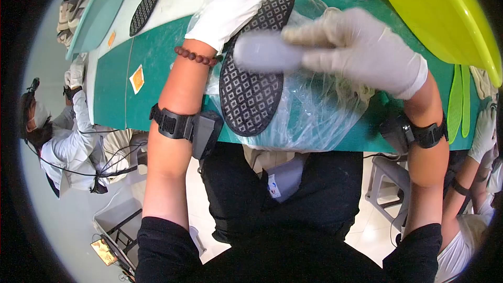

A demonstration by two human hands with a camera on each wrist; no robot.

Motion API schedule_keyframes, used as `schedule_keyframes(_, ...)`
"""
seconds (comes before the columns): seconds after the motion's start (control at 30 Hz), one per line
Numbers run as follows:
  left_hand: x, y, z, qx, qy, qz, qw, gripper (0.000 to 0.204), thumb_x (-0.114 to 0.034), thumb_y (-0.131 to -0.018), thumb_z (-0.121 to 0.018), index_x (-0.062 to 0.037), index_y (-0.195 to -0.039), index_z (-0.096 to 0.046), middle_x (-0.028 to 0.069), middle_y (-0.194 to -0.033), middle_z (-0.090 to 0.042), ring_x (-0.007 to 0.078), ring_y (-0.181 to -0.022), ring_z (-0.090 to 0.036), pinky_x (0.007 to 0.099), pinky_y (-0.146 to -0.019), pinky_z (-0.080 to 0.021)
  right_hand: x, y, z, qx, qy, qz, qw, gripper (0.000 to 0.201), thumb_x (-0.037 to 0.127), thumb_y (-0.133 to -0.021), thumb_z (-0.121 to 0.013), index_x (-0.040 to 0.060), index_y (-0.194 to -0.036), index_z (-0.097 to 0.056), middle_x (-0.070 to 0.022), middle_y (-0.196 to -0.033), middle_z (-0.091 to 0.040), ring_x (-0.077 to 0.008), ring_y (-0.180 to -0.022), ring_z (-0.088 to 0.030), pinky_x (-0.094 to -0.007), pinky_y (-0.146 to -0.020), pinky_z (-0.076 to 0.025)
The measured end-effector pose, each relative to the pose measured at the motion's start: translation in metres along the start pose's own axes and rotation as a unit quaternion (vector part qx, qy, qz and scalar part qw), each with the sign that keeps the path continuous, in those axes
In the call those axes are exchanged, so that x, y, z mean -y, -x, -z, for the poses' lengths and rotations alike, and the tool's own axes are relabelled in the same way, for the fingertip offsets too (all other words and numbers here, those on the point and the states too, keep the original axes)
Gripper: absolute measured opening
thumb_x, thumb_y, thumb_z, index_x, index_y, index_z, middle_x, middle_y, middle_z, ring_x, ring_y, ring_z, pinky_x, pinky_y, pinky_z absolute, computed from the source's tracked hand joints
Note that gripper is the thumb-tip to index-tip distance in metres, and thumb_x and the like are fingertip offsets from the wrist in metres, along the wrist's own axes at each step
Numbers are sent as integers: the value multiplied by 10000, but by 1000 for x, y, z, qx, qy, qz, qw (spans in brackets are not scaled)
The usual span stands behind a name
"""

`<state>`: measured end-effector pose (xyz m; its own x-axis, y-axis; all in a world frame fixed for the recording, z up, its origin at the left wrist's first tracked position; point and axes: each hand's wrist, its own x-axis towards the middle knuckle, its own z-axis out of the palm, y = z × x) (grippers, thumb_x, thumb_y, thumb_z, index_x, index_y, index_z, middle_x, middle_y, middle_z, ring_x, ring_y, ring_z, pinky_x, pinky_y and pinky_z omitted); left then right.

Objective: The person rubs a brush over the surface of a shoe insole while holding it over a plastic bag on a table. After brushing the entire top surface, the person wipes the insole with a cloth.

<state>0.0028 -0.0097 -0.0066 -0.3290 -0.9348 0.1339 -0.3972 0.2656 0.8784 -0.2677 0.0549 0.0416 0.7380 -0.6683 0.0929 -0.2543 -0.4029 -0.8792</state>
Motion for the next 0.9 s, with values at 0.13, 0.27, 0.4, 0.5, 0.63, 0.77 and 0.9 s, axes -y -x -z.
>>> schedule_keyframes(0.13,-3,1,0,-7,-24,-7,1000,306,-295,-1077,-641,-27,-1221,-669,-38,-1060,-680,42,-977,-579,227,-914,-493,-2,2,6,17,20,-7,1000,408,130,-920,-747,15,-1310,-709,-173,-1191,-772,-201,-1034,-747,-313,-949,-562)
schedule_keyframes(0.27,-1,2,0,-3,-25,-3,1000,293,-287,-1082,-632,-23,-1205,-670,-43,-1048,-672,42,-968,-571,229,-911,-487,8,1,6,72,-11,-21,997,410,144,-939,-726,17,-1328,-697,-179,-1224,-760,-189,-1059,-738,-304,-969,-552)
schedule_keyframes(0.4,3,-1,0,15,38,8,999,287,-283,-1086,-625,-18,-1188,-673,-40,-1041,-670,43,-968,-569,230,-911,-483,-5,1,4,16,20,13,1000,421,138,-932,-725,1,-1329,-688,-197,-1252,-743,-213,-1103,-736,-321,-998,-546)
schedule_keyframes(0.5,-5,4,-2,-13,-57,-5,998,295,-293,-1083,-632,-22,-1190,-674,-38,-1046,-674,44,-979,-575,230,-912,-484,7,1,9,74,15,-3,997,414,135,-930,-723,-2,-1319,-692,-191,-1238,-749,-227,-1099,-742,-327,-997,-548)
schedule_keyframes(0.63,5,-1,0,7,50,15,999,313,-307,-1078,-639,-32,-1225,-671,-38,-1052,-675,50,-986,-577,238,-921,-491,2,1,3,19,4,-22,1000,427,137,-910,-747,8,-1314,-698,-189,-1217,-757,-221,-1084,-747,-320,-980,-554)
schedule_keyframes(0.77,1,1,0,6,-3,5,1000,308,-315,-1076,-640,-44,-1218,-674,-38,-1079,-677,45,-992,-579,233,-926,-489,-1,2,7,54,17,0,998,435,123,-907,-748,9,-1323,-693,-185,-1223,-757,-213,-1078,-747,-317,-973,-556)
schedule_keyframes(0.9,6,0,1,8,33,7,999,313,-310,-1074,-644,-31,-1212,-672,-33,-1087,-676,41,-982,-574,229,-920,-490,6,1,6,40,-14,-16,999,413,111,-913,-746,13,-1312,-703,-179,-1206,-765,-211,-1061,-751,-314,-960,-560)
